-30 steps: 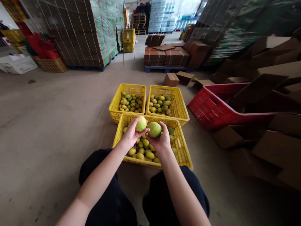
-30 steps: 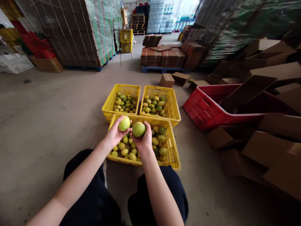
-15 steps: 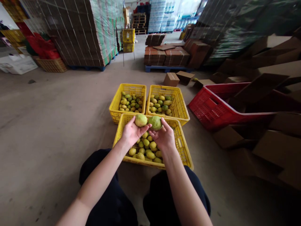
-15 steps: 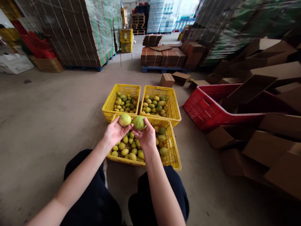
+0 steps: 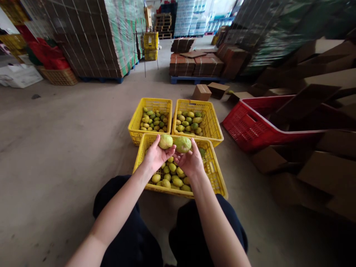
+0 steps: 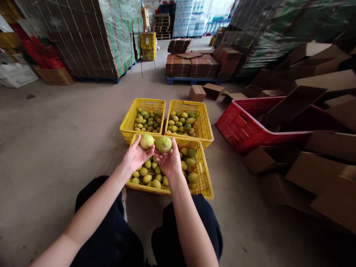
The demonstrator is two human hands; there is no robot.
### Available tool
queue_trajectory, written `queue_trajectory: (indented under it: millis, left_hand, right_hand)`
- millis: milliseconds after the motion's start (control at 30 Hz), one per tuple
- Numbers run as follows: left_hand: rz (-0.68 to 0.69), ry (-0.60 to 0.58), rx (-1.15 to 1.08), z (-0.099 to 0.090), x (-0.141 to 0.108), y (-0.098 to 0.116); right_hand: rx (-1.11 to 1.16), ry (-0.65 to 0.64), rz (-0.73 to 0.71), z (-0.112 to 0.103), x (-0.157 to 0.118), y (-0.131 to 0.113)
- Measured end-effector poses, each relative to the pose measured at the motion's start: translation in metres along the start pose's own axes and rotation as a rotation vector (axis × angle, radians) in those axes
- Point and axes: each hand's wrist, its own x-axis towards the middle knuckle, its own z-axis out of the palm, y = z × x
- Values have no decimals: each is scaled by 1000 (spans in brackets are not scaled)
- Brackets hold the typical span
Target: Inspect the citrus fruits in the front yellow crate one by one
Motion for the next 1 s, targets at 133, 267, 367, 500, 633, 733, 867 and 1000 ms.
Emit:
queue_trajectory:
  millis: [133, 267, 367, 500, 633, 733, 867, 1000]
  left_hand:
    - [-9, 11, -8, 0, 1, 0]
    - [-15, 19, -9, 1, 0, 2]
    - [-5, 25, -5, 1, -1, 2]
    - [62, 44, 108, -2, 1, -2]
    - [512, 78, 555, -6, 1, -7]
    - [818, 66, 920, -11, -1, -8]
    - [993, 84, 1193, -21, 2, -8]
    - [1019, 104, 1213, -26, 7, -8]
  right_hand:
    - [-6, -10, -9, -1, 1, 0]
    - [-8, 3, -6, -1, 0, 0]
    - [-8, 20, -2, 0, 0, 0]
    - [-47, 92, -86, -2, 5, 3]
    - [-154, 152, -383, -5, 9, 8]
    - [-345, 182, -633, -5, 5, 11]
    - [-639, 276, -945, -3, -2, 12]
    - [-801, 342, -1148, -1, -3, 16]
